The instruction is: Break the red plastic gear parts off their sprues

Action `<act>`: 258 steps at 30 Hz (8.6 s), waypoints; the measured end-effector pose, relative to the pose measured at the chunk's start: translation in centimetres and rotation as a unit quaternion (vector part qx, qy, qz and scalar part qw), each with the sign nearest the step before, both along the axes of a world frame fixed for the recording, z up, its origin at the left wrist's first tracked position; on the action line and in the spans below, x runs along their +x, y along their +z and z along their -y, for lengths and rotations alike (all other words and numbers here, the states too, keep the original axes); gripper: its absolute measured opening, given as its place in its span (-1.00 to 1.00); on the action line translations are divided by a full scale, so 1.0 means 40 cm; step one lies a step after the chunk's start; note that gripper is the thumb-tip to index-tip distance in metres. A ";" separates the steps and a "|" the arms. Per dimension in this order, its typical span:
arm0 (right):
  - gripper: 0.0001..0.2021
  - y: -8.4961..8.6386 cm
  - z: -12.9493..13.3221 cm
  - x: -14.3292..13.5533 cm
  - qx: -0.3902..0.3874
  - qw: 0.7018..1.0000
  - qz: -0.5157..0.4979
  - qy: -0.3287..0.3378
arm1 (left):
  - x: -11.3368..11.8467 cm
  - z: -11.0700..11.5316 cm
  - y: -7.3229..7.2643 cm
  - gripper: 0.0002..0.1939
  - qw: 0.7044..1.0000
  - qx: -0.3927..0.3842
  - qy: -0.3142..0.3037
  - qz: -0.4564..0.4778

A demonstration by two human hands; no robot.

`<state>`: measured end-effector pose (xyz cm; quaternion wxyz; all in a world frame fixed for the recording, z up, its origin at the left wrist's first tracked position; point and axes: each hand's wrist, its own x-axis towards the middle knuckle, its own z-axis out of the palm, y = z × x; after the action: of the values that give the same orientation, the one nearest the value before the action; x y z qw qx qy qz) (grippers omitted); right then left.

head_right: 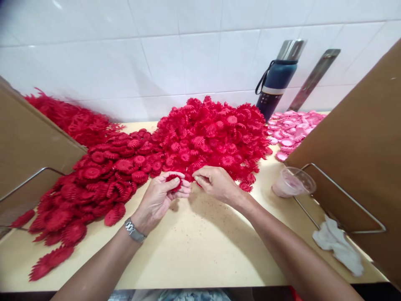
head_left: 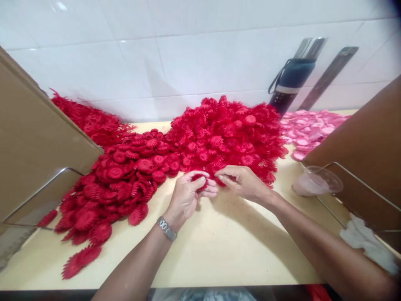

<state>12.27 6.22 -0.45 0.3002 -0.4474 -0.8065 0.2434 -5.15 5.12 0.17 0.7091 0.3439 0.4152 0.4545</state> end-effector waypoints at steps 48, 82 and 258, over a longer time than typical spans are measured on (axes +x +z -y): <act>-0.76 0.011 0.056 0.182 0.008 0.917 0.359 -0.173 | 0.040 0.013 -0.042 -0.79 0.999 -0.034 -0.005 -0.013; -0.86 -0.031 0.022 -0.044 0.075 0.997 -0.036 0.001 | 0.055 0.027 -0.046 -0.88 0.992 -0.022 -0.006 0.121; -0.91 0.005 0.217 0.019 -0.011 0.956 0.233 0.179 | 0.014 -0.012 -0.026 -0.89 0.975 0.106 0.191 0.032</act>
<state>13.03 -2.48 -0.26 0.0507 -0.3428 -0.9183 0.1914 -4.58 5.62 -0.88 0.5815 0.3166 0.4002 0.6336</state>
